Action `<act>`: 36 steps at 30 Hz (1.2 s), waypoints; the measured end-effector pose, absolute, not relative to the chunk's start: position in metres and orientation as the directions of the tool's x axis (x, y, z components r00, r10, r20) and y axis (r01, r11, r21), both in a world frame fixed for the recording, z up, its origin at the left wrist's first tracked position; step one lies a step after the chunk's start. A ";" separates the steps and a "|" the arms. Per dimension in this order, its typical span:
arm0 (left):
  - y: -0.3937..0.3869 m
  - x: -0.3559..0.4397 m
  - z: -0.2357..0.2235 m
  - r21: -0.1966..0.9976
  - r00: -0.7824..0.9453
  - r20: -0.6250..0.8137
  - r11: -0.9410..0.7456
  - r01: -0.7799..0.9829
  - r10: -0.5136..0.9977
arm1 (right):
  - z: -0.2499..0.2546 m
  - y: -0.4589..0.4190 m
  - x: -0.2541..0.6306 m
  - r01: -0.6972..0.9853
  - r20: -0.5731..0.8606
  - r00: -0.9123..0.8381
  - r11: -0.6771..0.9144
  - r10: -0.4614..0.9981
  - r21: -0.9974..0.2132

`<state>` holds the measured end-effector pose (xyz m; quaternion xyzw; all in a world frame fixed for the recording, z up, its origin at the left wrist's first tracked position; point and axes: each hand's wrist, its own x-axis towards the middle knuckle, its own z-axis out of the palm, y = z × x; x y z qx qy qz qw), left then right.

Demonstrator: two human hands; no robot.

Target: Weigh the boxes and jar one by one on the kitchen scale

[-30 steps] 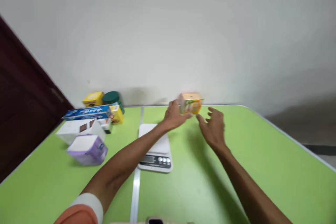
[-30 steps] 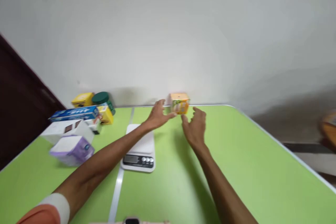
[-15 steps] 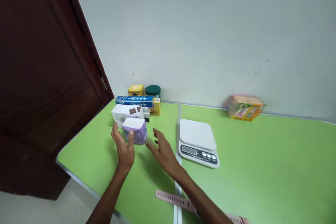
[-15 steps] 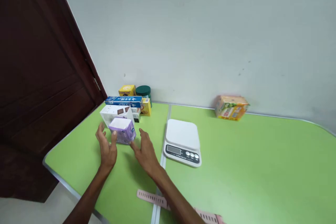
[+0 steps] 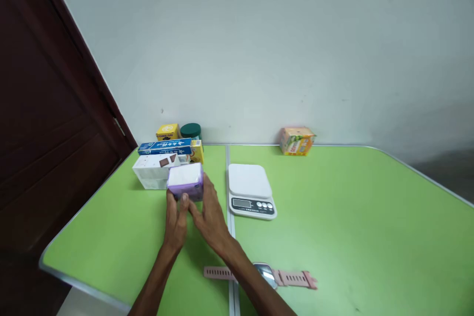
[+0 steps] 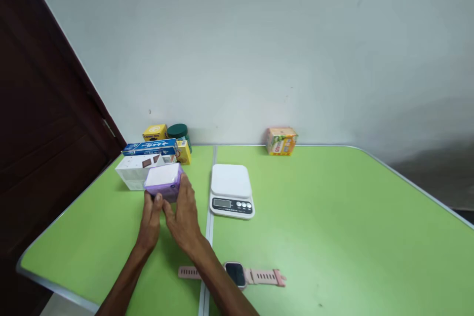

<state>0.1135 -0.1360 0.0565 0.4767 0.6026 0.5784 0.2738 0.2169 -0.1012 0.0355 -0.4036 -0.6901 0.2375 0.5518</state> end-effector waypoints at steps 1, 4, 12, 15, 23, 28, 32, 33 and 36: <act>-0.132 0.127 0.061 0.955 -0.334 0.234 -0.152 0.255 0.913 | 0.040 -0.099 0.233 0.313 0.575 -0.025 0.553 0.818 -0.772; -0.115 0.172 0.069 0.941 -0.128 0.286 -0.253 0.223 0.950 | 0.051 -0.089 0.287 0.377 0.578 0.089 0.510 0.811 -0.774; -0.077 0.234 0.059 0.892 0.095 0.344 -0.357 0.278 0.934 | 0.041 -0.068 0.367 0.396 0.488 0.210 0.382 0.847 -0.835; -0.074 0.225 0.047 0.891 0.078 0.334 -0.342 0.300 0.939 | 0.029 -0.070 0.373 0.333 0.425 0.219 0.342 0.878 -0.879; -0.076 0.172 -0.005 0.946 -0.172 0.202 -0.147 0.288 0.964 | 0.009 -0.100 0.402 0.311 0.224 0.428 0.090 0.875 -0.946; -0.078 0.173 -0.008 0.946 -0.183 0.198 -0.140 0.291 0.963 | 0.012 -0.101 0.388 0.353 0.274 0.395 0.130 0.877 -0.926; -0.082 0.190 0.013 0.915 -0.139 0.296 -0.239 0.326 0.945 | 0.013 -0.090 0.371 0.397 0.334 0.376 0.175 0.864 -0.901; -0.081 0.196 0.021 0.901 -0.109 0.329 -0.277 0.334 0.938 | 0.013 -0.086 0.366 0.419 0.365 0.362 0.200 0.858 -0.885; -0.074 0.213 0.047 0.890 0.006 0.352 -0.336 0.307 0.936 | 0.016 -0.072 0.349 0.484 0.470 0.322 0.284 0.822 -0.828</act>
